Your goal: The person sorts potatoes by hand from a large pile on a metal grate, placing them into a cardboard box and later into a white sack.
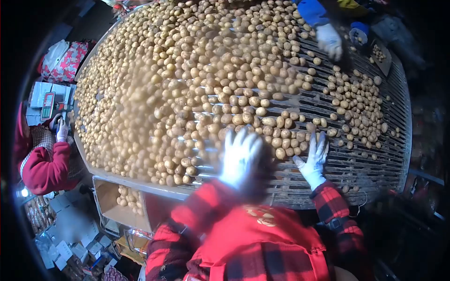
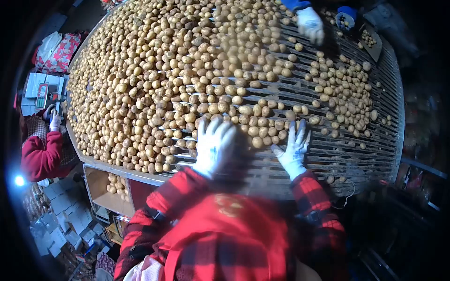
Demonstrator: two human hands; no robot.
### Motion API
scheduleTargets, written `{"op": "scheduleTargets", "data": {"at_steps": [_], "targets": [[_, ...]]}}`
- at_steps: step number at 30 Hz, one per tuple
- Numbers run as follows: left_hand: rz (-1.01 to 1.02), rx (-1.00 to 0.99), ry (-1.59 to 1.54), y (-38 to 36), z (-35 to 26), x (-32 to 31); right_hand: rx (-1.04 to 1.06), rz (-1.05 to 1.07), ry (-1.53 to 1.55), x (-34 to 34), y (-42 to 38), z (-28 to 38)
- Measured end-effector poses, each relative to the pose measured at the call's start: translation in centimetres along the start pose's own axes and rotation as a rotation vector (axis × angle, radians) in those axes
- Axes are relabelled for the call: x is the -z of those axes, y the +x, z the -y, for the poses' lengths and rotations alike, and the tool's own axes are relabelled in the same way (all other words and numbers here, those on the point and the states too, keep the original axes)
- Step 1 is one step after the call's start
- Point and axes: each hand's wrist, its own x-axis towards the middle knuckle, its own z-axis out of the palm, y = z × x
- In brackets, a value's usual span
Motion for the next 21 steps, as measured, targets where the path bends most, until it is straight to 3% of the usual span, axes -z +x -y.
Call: {"op": "scheduleTargets", "data": {"at_steps": [4, 6, 8, 10, 13, 17, 19, 20, 21], "targets": [[0.404, -0.015, 0.257, 2.5, 1.0, -1.8, -0.091, 0.057, 0.06, 0.1, 0.8, 1.1], [0.414, -0.014, 0.352, 2.6, 1.0, -2.2, -0.087, 0.06, 0.005, -0.3, 1.0, 1.0], [0.522, 0.018, 0.367, 3.1, 1.9, -1.7, 0.004, -0.082, 0.046, -0.2, 1.2, 1.3], [0.475, 0.028, 0.321, 3.1, 2.8, -1.1, 0.009, -0.103, 0.025, -0.3, 1.2, 1.3], [0.416, 0.075, 0.341, 2.5, 3.0, -3.3, -0.133, 0.029, -0.01, -0.2, 0.9, 1.9], [0.494, -0.096, 0.581, 3.5, 1.3, -1.5, -0.106, -0.048, -0.045, -1.2, 0.6, 1.9], [0.456, -0.196, 1.17, 2.5, 0.6, -2.3, -0.076, -0.028, -0.038, -1.0, 0.4, 2.0], [0.449, -0.19, 1.171, 2.7, 0.9, -2.6, -0.053, 0.008, -0.023, -0.6, 0.2, 2.3], [0.457, -0.084, 0.913, 3.0, 1.5, -3.0, -0.003, -0.011, -0.002, -0.3, 0.0, 2.8]]}}
